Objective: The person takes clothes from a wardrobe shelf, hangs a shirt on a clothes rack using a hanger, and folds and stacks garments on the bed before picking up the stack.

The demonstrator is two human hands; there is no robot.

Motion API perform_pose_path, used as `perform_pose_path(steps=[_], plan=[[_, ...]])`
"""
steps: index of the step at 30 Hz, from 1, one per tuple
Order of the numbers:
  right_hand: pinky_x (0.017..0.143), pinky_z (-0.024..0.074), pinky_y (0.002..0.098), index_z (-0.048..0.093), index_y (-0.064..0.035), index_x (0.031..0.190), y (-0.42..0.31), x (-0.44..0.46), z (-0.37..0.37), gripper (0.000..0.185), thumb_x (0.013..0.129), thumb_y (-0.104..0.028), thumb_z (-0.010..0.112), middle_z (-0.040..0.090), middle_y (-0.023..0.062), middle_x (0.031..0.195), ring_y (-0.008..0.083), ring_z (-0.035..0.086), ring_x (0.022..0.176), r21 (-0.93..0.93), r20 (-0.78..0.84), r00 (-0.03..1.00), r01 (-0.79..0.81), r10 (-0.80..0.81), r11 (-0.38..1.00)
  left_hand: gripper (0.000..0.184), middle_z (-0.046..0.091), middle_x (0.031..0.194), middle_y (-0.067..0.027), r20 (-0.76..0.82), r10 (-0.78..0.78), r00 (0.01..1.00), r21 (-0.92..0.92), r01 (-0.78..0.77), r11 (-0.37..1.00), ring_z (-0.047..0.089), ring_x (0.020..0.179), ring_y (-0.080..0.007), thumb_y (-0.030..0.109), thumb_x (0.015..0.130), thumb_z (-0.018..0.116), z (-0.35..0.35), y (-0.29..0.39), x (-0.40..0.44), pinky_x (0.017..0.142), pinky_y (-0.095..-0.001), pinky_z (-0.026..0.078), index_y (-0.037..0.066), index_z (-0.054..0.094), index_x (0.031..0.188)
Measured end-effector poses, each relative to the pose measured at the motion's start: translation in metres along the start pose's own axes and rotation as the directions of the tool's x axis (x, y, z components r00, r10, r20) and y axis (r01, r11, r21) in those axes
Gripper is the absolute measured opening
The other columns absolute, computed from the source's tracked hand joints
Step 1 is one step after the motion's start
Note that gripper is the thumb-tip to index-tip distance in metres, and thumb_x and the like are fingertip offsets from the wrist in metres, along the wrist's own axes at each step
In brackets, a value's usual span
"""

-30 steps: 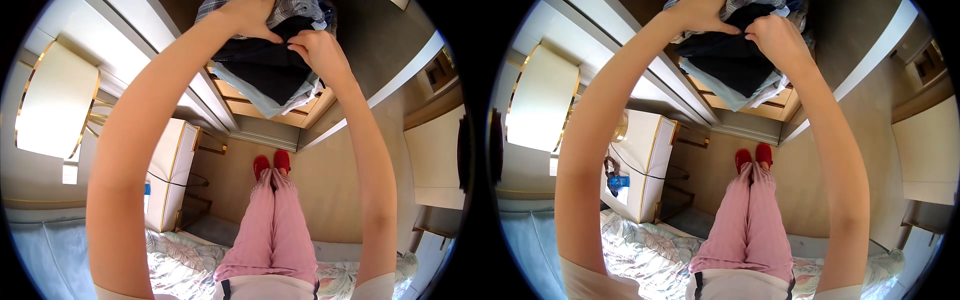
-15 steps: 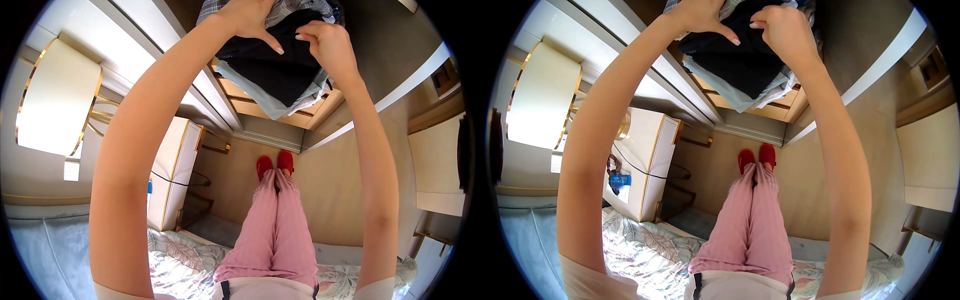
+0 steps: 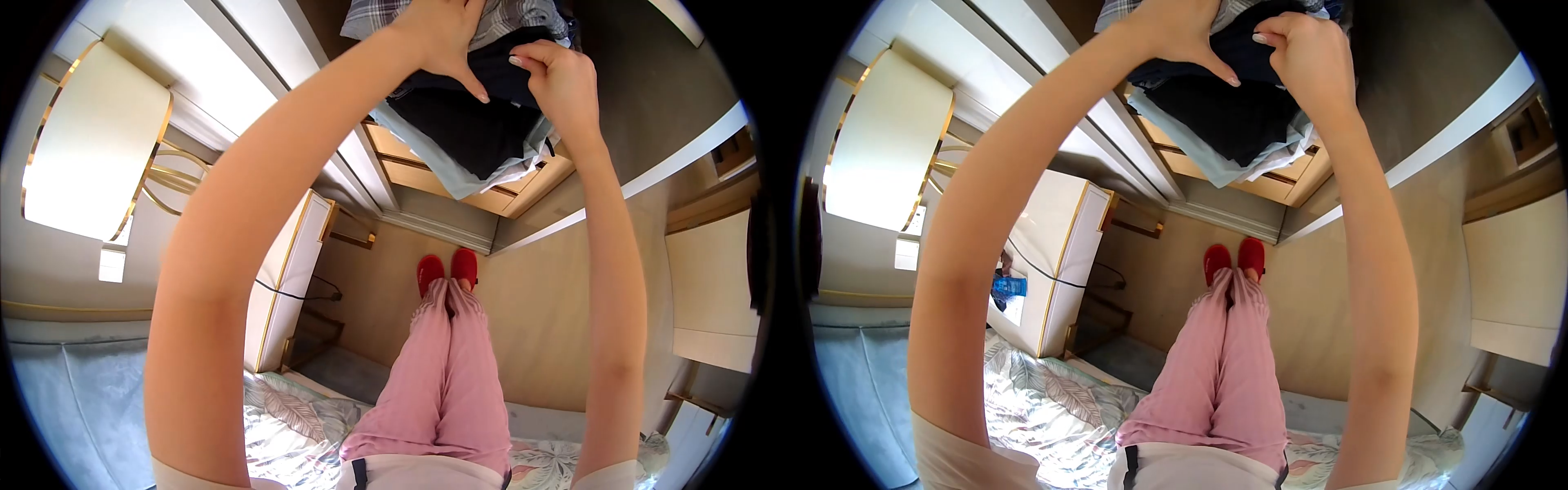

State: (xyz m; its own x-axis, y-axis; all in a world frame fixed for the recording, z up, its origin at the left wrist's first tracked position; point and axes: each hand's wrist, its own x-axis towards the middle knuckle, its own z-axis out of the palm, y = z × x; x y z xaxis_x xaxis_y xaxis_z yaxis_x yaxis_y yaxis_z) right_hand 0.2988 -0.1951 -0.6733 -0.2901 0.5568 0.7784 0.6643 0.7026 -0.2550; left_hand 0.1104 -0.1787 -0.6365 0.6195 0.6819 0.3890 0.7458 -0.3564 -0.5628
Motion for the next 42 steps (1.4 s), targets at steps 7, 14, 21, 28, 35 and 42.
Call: perform_pose_path(steps=[7,14,21,28,35,42], plan=[[0.072,0.0495,0.0321,0.067,-0.0076,0.096,-0.046,-0.052,0.000,0.024,0.073,-0.012,0.068,0.065,0.0066,0.098,0.0249,0.060,0.091,-0.107,0.015,0.986,0.165,-0.165,0.980,0.119,0.042,0.130,-0.0287,0.207,-0.101,0.973,-0.360,0.172,0.917,0.053,0.110,-0.0375,0.047,0.051,0.081,-0.015,0.009,0.006,0.093,-0.0397,0.044,-0.012,0.022,0.135],[0.093,0.0456,0.0348,0.048,-0.0034,0.127,-0.032,-0.088,0.071,0.067,0.069,-0.026,0.074,0.055,0.0144,0.122,0.0268,0.053,0.113,-0.235,0.240,0.967,-0.022,0.080,0.972,0.115,0.043,0.129,-0.0283,0.156,-0.096,0.983,-0.295,0.139,0.945,0.055,0.107,-0.0365,0.047,0.052,0.082,-0.009,0.014,0.004,0.090,-0.0386,0.046,-0.014,0.027,0.133],[0.086,0.0499,0.0358,0.051,-0.0023,0.124,-0.033,-0.082,0.075,0.061,0.069,-0.022,0.070,0.058,0.0159,0.118,0.0262,0.059,0.104,-0.395,0.302,0.953,0.115,0.011,0.911,0.116,0.043,0.129,-0.0292,0.083,-0.080,0.993,-0.274,0.100,0.956,0.053,0.110,-0.0363,0.046,0.051,0.082,-0.003,0.017,0.004,0.092,-0.0385,0.044,-0.014,0.026,0.133],[0.063,0.0532,0.0397,0.063,-0.0022,0.086,-0.017,-0.040,0.040,0.013,0.075,-0.007,0.057,0.063,0.0175,0.073,0.0297,0.066,0.071,-0.241,0.387,0.922,0.097,0.003,0.966,0.114,0.042,0.130,-0.0286,0.102,-0.101,0.990,-0.351,0.130,0.927,0.051,0.113,-0.0354,0.041,0.049,0.083,-0.007,0.017,0.004,0.094,-0.0384,0.043,-0.013,0.027,0.133],[0.062,0.0521,0.0398,0.055,0.0018,0.106,-0.008,-0.063,0.057,0.030,0.077,-0.006,0.054,0.063,0.0162,0.085,0.0303,0.063,0.072,-0.269,0.325,0.940,0.192,-0.099,0.944,0.115,0.040,0.133,-0.0261,0.098,-0.122,0.988,-0.335,0.148,0.930,0.044,0.121,-0.0350,0.039,0.051,0.084,-0.016,0.029,0.005,0.103,-0.0465,0.034,-0.009,0.023,0.136],[0.064,0.0520,0.0394,0.055,-0.0033,0.110,-0.012,-0.068,0.052,0.047,0.073,-0.027,0.072,0.064,0.0150,0.090,0.0305,0.064,0.081,-0.174,0.461,0.887,0.079,0.010,0.982,0.129,0.031,0.140,-0.0221,-0.103,-0.177,0.979,-0.092,0.168,0.982,0.031,0.131,-0.0337,0.042,0.051,0.084,-0.014,0.045,0.002,0.107,-0.0609,0.017,0.000,0.005,0.144]])
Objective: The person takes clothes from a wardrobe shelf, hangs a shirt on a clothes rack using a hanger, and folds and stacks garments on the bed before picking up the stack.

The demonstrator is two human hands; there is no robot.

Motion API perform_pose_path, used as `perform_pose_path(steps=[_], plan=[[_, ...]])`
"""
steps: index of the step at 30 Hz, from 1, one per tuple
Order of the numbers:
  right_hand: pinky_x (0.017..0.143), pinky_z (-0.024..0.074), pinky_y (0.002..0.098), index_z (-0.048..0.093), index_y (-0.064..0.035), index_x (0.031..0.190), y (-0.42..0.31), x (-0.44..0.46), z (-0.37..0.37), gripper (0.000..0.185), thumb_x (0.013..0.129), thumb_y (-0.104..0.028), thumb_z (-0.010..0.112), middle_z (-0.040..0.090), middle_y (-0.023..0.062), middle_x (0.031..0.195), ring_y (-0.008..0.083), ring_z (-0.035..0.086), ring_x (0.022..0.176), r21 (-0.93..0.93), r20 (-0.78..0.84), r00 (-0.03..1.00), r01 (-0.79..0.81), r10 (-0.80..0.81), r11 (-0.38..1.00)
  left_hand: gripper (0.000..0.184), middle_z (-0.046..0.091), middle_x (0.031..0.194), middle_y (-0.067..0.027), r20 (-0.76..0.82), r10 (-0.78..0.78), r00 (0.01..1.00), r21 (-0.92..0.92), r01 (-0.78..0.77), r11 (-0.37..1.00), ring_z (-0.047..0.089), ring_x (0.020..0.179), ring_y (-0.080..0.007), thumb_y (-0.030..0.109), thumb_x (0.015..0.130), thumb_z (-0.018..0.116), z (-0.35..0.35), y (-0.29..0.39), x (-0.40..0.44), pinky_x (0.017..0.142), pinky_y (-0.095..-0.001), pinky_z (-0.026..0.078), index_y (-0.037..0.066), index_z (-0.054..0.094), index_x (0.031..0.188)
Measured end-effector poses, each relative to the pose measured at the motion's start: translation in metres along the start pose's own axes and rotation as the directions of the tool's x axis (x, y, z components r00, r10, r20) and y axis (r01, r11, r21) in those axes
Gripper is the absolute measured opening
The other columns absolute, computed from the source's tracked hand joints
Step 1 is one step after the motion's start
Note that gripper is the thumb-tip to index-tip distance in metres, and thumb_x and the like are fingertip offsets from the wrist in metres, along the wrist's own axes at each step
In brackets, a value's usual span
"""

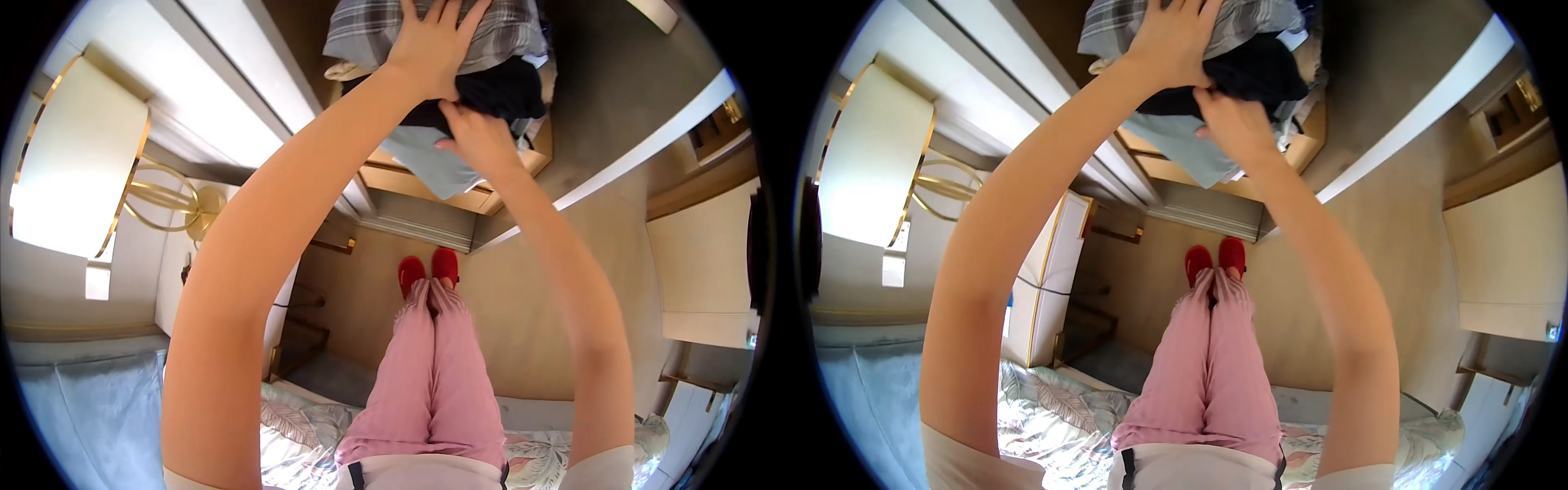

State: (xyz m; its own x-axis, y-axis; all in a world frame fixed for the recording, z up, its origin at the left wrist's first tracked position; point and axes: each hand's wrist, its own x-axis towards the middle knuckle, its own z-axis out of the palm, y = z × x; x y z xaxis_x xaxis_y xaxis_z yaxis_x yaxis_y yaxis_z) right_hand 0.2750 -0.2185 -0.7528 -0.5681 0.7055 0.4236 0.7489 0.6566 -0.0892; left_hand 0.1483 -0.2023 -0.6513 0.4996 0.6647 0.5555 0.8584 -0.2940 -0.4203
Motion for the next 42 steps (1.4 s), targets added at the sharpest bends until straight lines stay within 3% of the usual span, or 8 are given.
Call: perform_pose_path(steps=[10,13,16,18,22,24,33,42], plan=[[0.059,0.0483,0.0333,0.067,-0.0076,0.097,0.021,-0.014,0.013,0.033,0.068,-0.020,0.077,0.065,0.0120,0.082,0.0228,0.065,0.068,0.205,-0.213,0.970,-0.069,0.114,0.976,0.121,0.035,0.138,-0.0210,0.152,0.006,0.988,-0.258,0.034,0.965,0.035,0.128,-0.0338,0.032,0.050,0.085,-0.012,0.009,0.005,0.108,-0.0538,0.023,0.000,0.013,0.142],[0.057,0.0452,0.0272,0.067,-0.0019,0.095,0.024,-0.016,-0.002,0.028,0.071,-0.012,0.075,0.063,0.0104,0.071,0.0139,0.058,0.055,0.634,0.014,0.891,-0.359,0.454,0.685,0.115,0.044,0.128,-0.0234,0.116,0.059,0.991,-0.370,-0.012,0.929,0.045,0.118,-0.0369,0.028,0.048,0.085,-0.012,-0.003,0.018,0.097,-0.0392,0.042,-0.003,0.020,0.138],[0.062,0.0412,0.0241,0.063,-0.0019,0.086,0.017,-0.019,0.002,0.019,0.068,0.003,0.069,0.062,0.0041,0.073,0.0110,0.055,0.063,0.979,0.094,0.717,0.060,0.690,-0.195,0.114,0.045,0.127,-0.0255,0.095,0.047,0.994,-0.370,-0.008,0.929,0.046,0.116,-0.0384,0.029,0.049,0.085,0.000,-0.013,0.028,0.097,-0.0414,0.041,-0.006,0.021,0.136],[0.062,0.0403,0.0230,0.061,-0.0020,0.082,0.006,-0.013,-0.019,0.016,0.069,0.007,0.065,0.058,-0.0028,0.073,0.0078,0.051,0.066,0.973,0.072,0.691,0.111,0.719,-0.204,0.112,0.044,0.128,-0.0267,0.020,0.073,0.997,-0.322,-0.063,0.945,0.047,0.115,-0.0388,0.029,0.049,0.085,0.007,-0.016,0.032,0.096,-0.0420,0.042,-0.008,0.022,0.135],[0.066,0.0431,0.0264,0.062,-0.0017,0.085,0.027,-0.025,-0.030,0.025,0.064,0.012,0.060,0.062,0.0017,0.079,0.0136,0.058,0.078,0.977,-0.146,0.825,0.033,0.546,0.211,0.110,0.044,0.129,-0.0253,0.178,0.029,0.984,-0.367,0.039,0.929,0.047,0.116,-0.0381,0.027,0.053,0.083,-0.009,0.004,0.039,0.096,-0.0417,0.043,-0.008,0.020,0.137],[0.074,0.0478,0.0349,0.062,-0.0022,0.088,0.036,-0.034,-0.032,0.032,0.059,0.010,0.059,0.064,0.0101,0.084,0.0280,0.061,0.089,0.440,-0.413,0.888,0.002,0.201,0.898,0.105,0.050,0.121,-0.0128,-0.007,0.025,1.000,-0.209,-0.026,0.977,0.050,0.114,-0.0284,0.043,0.053,0.083,0.009,0.016,0.032,0.099,-0.0655,0.030,0.003,0.031,0.134],[0.064,0.0430,0.0355,0.060,-0.0123,0.091,-0.008,-0.063,0.008,0.019,0.072,-0.013,0.058,0.061,0.0024,0.080,0.0184,0.058,0.077,-0.239,-0.309,0.936,-0.246,0.167,0.939,0.122,0.037,0.135,-0.0125,-0.004,-0.068,0.998,-0.224,0.066,0.972,0.034,0.129,-0.0292,0.038,0.043,0.087,0.022,0.041,0.010,0.099,-0.0694,0.024,0.008,0.020,0.140],[0.060,0.0441,0.0341,0.060,-0.0101,0.084,0.009,-0.070,-0.012,0.018,0.067,-0.007,0.057,0.057,0.0037,0.068,0.0201,0.059,0.069,-0.050,-0.284,0.950,-0.147,0.127,0.988,0.102,0.035,0.136,-0.0124,-0.029,-0.169,0.985,-0.094,0.166,0.982,0.032,0.130,-0.0301,0.018,0.057,0.076,0.026,0.060,0.008,0.102,-0.0685,0.017,0.008,0.020,0.142]])
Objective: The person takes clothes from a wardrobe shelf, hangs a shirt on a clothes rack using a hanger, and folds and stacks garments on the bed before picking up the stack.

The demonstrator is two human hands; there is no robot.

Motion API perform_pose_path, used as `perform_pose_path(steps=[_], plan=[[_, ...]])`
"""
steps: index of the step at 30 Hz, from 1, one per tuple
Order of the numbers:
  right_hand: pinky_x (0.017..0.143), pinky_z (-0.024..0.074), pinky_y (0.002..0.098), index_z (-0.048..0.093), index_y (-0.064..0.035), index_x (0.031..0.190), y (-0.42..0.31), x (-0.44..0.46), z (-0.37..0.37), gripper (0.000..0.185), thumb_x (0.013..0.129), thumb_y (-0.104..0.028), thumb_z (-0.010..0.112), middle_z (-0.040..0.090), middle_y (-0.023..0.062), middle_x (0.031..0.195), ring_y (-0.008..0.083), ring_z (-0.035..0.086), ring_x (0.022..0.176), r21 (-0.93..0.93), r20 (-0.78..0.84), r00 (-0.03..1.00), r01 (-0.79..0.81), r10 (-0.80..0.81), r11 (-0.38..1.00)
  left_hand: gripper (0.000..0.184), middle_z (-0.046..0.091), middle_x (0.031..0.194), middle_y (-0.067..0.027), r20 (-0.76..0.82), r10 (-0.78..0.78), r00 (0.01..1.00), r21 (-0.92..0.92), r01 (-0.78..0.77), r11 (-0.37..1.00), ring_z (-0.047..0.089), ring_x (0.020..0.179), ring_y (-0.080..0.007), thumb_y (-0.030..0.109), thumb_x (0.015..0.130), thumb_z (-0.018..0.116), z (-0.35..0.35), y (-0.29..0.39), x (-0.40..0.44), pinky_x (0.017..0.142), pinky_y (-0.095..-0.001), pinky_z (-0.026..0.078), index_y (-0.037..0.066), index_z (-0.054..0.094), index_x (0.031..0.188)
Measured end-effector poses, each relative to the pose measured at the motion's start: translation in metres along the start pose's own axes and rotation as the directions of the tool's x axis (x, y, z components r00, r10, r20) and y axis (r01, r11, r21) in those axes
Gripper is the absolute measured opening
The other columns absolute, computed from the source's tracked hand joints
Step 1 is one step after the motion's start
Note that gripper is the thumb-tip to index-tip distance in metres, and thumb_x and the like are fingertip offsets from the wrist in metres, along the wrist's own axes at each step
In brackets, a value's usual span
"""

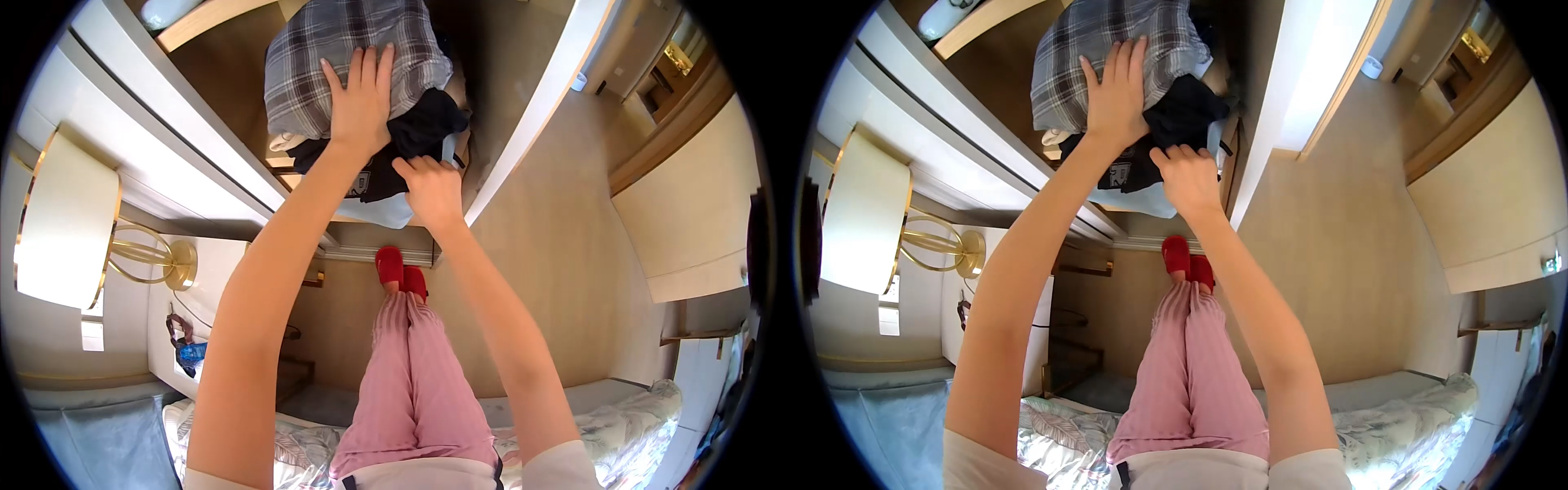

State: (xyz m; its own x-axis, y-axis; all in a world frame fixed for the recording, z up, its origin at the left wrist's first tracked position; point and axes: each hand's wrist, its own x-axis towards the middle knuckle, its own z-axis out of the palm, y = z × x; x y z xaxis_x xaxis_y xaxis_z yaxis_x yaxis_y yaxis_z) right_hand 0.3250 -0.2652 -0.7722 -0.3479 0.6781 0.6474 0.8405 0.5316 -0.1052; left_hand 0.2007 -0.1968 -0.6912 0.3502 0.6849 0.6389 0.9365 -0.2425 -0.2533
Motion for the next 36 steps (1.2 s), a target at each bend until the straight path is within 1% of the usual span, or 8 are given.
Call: perform_pose_path(steps=[6,9,14,16,18,20,22,36], plan=[[0.079,0.0472,0.0402,0.060,-0.0092,0.088,-0.013,-0.005,0.029,0.022,0.066,-0.007,0.058,0.061,0.0088,0.087,0.0281,0.058,0.101,0.066,-0.112,0.994,0.021,-0.014,0.998,0.106,0.035,0.137,-0.0115,-0.071,-0.011,0.997,-0.127,0.002,0.992,0.032,0.130,-0.0302,0.008,0.050,0.076,0.010,-0.009,0.009,0.101,-0.0665,0.023,0.007,0.021,0.140],[0.101,0.0292,0.0597,0.051,-0.0060,0.107,-0.017,0.007,0.056,0.035,0.072,-0.008,0.057,0.058,0.0244,0.108,0.0452,0.049,0.114,-0.037,-0.062,0.990,-0.132,0.129,0.991,0.100,0.040,0.132,-0.0121,-0.146,0.008,0.989,-0.121,-0.026,0.992,0.036,0.127,-0.0306,0.013,0.051,0.078,0.026,-0.014,0.015,0.100,-0.0672,0.023,0.008,0.027,0.137],[0.091,0.0428,0.0523,0.051,-0.0064,0.117,0.001,0.063,0.064,0.058,0.062,-0.015,0.070,0.062,0.0204,0.104,0.0388,0.057,0.101,-0.072,0.068,0.974,-0.211,0.216,0.975,0.098,0.043,0.127,-0.0100,-0.177,0.040,0.983,-0.122,-0.062,0.991,0.039,0.124,-0.0288,0.017,0.052,0.079,0.047,-0.033,0.037,0.100,-0.0670,0.025,0.011,0.029,0.136],[0.078,0.0486,0.0481,0.061,-0.0073,0.108,0.016,0.095,0.071,0.038,0.073,-0.020,0.061,0.066,0.0182,0.091,0.0352,0.063,0.088,-0.075,0.393,0.852,-0.345,0.346,0.936,0.111,0.042,0.132,-0.0222,0.005,0.096,0.995,-0.003,-0.096,0.995,0.046,0.116,-0.0382,0.024,0.053,0.082,0.038,-0.039,0.049,0.096,-0.0416,0.042,-0.004,0.017,0.139],[0.074,0.0489,0.0477,0.063,-0.0075,0.103,0.039,0.109,0.105,0.030,0.077,-0.021,0.055,0.066,0.0185,0.089,0.0356,0.063,0.084,-0.057,0.284,0.887,-0.363,0.363,0.930,0.075,0.056,0.117,-0.0185,-0.389,0.132,0.912,0.115,-0.093,0.989,0.055,0.104,-0.0337,0.019,0.069,0.073,0.078,-0.049,0.058,0.090,-0.0384,0.044,-0.002,0.037,0.131],[0.073,0.0488,0.0483,0.065,-0.0080,0.099,0.049,0.115,0.123,0.027,0.085,-0.019,0.045,0.065,0.0203,0.088,0.0378,0.063,0.083,0.158,-0.057,0.932,-0.346,0.359,0.925,0.101,0.042,0.131,-0.0078,-0.067,-0.020,0.998,-0.066,0.016,0.998,0.038,0.125,-0.0262,0.023,0.052,0.081,0.085,-0.048,0.069,0.101,-0.0673,0.024,0.013,0.029,0.137],[0.074,0.0481,0.0492,0.065,-0.0089,0.098,0.064,0.130,0.121,0.027,0.086,-0.021,0.044,0.065,0.0195,0.089,0.0397,0.062,0.084,0.125,0.050,0.920,-0.392,0.389,0.911,0.101,0.036,0.140,-0.0035,-0.037,-0.065,0.997,-0.023,0.064,0.998,0.033,0.131,-0.0221,0.028,0.056,0.081,0.090,-0.047,0.075,0.099,-0.0729,0.019,0.019,0.026,0.140],[0.071,0.0484,0.0399,0.064,-0.0131,0.094,0.053,0.130,0.029,0.046,0.054,0.008,0.064,0.062,0.0101,0.096,0.0345,0.060,0.082,0.273,-0.202,0.948,-0.188,0.247,0.944,0.103,0.039,0.134,-0.0088,0.014,-0.081,0.997,-0.028,0.081,0.996,0.034,0.129,-0.0276,0.021,0.061,0.078,0.088,-0.051,0.095,0.097,-0.0699,0.025,0.017,0.018,0.145]])
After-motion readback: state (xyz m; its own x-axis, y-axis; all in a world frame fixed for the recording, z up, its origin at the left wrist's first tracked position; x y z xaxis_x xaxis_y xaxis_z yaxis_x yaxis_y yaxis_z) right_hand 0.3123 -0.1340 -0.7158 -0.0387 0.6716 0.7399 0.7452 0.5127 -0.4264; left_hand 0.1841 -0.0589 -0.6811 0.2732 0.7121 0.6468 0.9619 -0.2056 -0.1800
